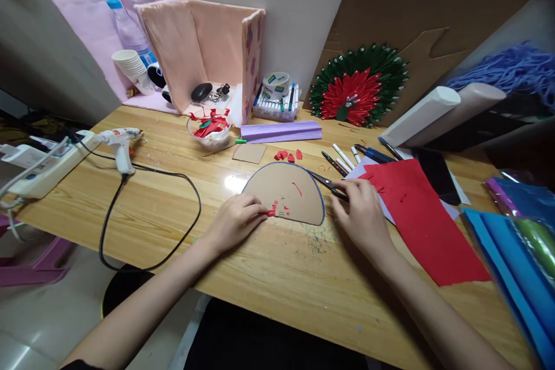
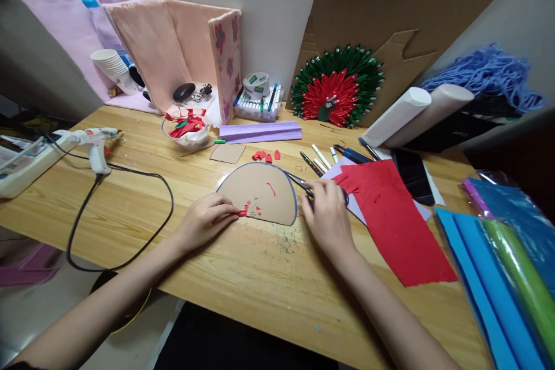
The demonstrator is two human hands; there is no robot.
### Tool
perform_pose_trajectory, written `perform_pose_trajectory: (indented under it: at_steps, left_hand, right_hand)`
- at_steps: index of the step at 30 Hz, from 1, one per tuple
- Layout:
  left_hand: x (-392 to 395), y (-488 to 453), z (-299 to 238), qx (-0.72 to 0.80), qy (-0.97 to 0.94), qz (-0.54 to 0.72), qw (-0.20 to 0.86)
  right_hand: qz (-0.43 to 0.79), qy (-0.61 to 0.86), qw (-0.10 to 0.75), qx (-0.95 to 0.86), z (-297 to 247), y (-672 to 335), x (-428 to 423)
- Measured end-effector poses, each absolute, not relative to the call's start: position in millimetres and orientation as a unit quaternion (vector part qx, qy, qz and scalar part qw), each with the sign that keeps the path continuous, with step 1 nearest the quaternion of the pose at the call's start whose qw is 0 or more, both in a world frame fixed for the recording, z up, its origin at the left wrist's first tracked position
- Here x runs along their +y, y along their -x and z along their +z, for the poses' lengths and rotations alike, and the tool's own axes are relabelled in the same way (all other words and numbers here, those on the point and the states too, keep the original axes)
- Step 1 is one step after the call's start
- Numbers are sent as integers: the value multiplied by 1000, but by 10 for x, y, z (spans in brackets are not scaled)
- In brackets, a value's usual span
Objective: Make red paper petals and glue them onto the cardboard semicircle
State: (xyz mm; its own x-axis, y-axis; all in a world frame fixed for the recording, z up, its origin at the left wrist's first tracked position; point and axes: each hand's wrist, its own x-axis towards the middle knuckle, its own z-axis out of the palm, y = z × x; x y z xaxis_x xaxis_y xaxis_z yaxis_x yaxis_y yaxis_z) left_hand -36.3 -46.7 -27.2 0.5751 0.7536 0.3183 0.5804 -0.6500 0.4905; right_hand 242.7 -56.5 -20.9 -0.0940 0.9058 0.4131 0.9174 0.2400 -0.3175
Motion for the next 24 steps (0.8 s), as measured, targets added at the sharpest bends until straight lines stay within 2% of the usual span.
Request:
perform_pose_trajectory:
  at_steps: [3,6,24]
  left_hand:
    - [-486,363,-289,376,-874,266,156]
    - [-498,364,-307,371,-878,264,146]
    - [-406,323,-314,381,-881,249,128]
  right_hand:
    - [119,477,275,-826,-133,-2039,-617]
    - [168,407,276,-854,-185,-1753,-595]
    - [153,361,291,-873,-398,-1604,-338]
